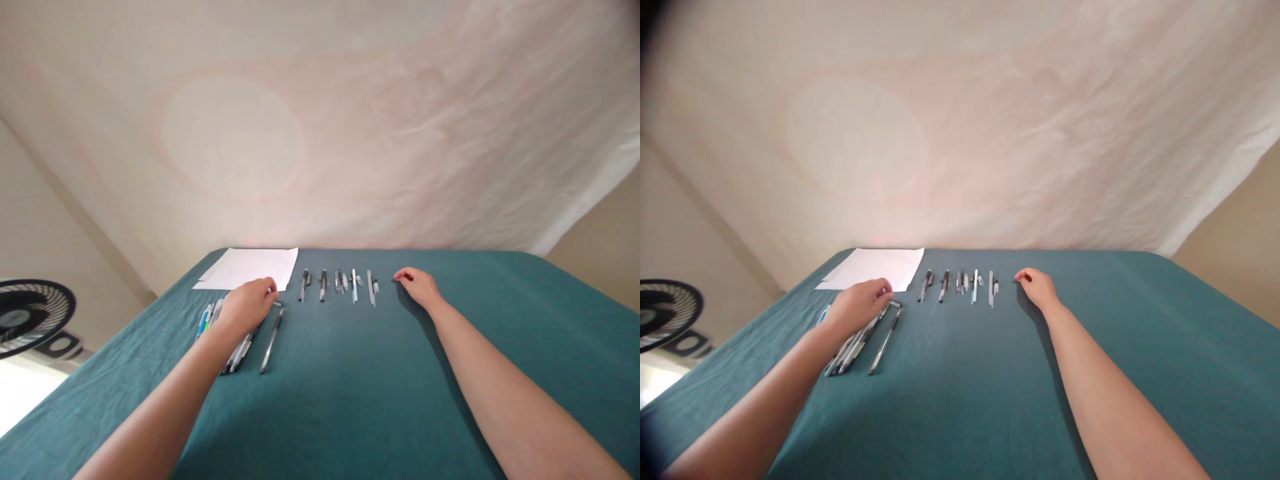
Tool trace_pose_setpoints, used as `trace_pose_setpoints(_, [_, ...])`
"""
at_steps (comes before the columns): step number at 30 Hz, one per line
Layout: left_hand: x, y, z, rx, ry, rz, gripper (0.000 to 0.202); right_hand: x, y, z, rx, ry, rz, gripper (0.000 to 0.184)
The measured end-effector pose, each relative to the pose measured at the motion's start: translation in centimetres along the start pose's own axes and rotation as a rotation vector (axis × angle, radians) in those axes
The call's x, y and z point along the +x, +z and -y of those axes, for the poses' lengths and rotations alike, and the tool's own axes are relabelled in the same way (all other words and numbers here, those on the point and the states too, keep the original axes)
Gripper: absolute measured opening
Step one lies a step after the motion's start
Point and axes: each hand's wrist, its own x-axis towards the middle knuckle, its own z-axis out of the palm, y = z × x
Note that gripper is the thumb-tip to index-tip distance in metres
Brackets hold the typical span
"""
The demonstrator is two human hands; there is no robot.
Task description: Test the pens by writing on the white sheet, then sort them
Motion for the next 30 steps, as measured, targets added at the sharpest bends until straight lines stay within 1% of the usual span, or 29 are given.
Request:
trace_pose_setpoints(2, [-0.8, -0.4, 2.5, 0.03, -0.066, 0.021, 0.028, 0.1, 0.1, 0.0, 0.002, 0.001, 0.0, 0.021])
trace_pose_setpoints(3, [-1.3, -0.2, 3.4, 0.037, -0.09, 0.035, 0.029, 0.1, 0.1, 0.0, 0.001, 0.001, 0.0, 0.021])
trace_pose_setpoints(5, [-2.4, 0.6, 4.4, 0.03, -0.139, 0.071, 0.029, 0.1, 0.2, 0.0, -0.001, 0.002, -0.002, 0.021])
trace_pose_setpoints(8, [-3.5, 2.3, 4.6, 0.012, -0.171, 0.095, 0.03, 0.1, 0.1, 0.1, -0.007, 0.001, -0.003, 0.021])
trace_pose_setpoints(10, [-3.7, 3.2, 4.3, 0.017, -0.144, 0.078, 0.03, 0.0, 0.1, 0.1, -0.009, -0.003, -0.001, 0.022])
trace_pose_setpoints(13, [-3.6, 4.0, 3.9, 0.029, -0.094, 0.034, 0.028, -0.1, 0.1, 0.2, -0.006, -0.005, -0.001, 0.022])
trace_pose_setpoints(15, [-3.6, 4.1, 3.8, 0.023, -0.094, 0.011, 0.027, -0.1, 0.1, 0.2, -0.001, -0.003, -0.002, 0.022])
trace_pose_setpoints(18, [-3.5, 4.0, 4.1, -0.041, -0.153, 0.013, 0.027, -0.1, 0.1, 0.2, 0.014, -0.002, -0.006, 0.021])
trace_pose_setpoints(20, [-3.4, 3.8, 4.3, -0.148, -0.21, 0.011, 0.027, -0.1, 0.1, 0.2, 0.025, 0.0, -0.007, 0.021])
trace_pose_setpoints(22, [-3.3, 3.3, 4.3, -0.322, -0.243, 0.006, 0.028, 0.0, 0.1, 0.1, 0.034, 0.003, -0.008, 0.021])
trace_pose_setpoints(24, [-3.2, 2.6, 3.5, -0.584, -0.229, 0.042, 0.032, 0.0, 0.2, 0.0, 0.04, 0.008, -0.009, 0.022])
trace_pose_setpoints(26, [-3.3, 2.0, 1.8, -0.886, -0.177, 0.148, 0.036, 0.0, 0.2, 0.0, 0.048, 0.018, -0.007, 0.022])
trace_pose_setpoints(28, [-3.6, 1.6, -0.8, -1.11, -0.118, 0.3, 0.04, 0.0, 0.2, 0.1, 0.063, 0.029, -0.004, 0.022])
trace_pose_setpoints(30, [-3.7, 1.8, -3.8, -1.269, -0.062, 0.452, 0.041, -0.1, 0.0, 0.3, 0.085, 0.035, -0.001, 0.021])
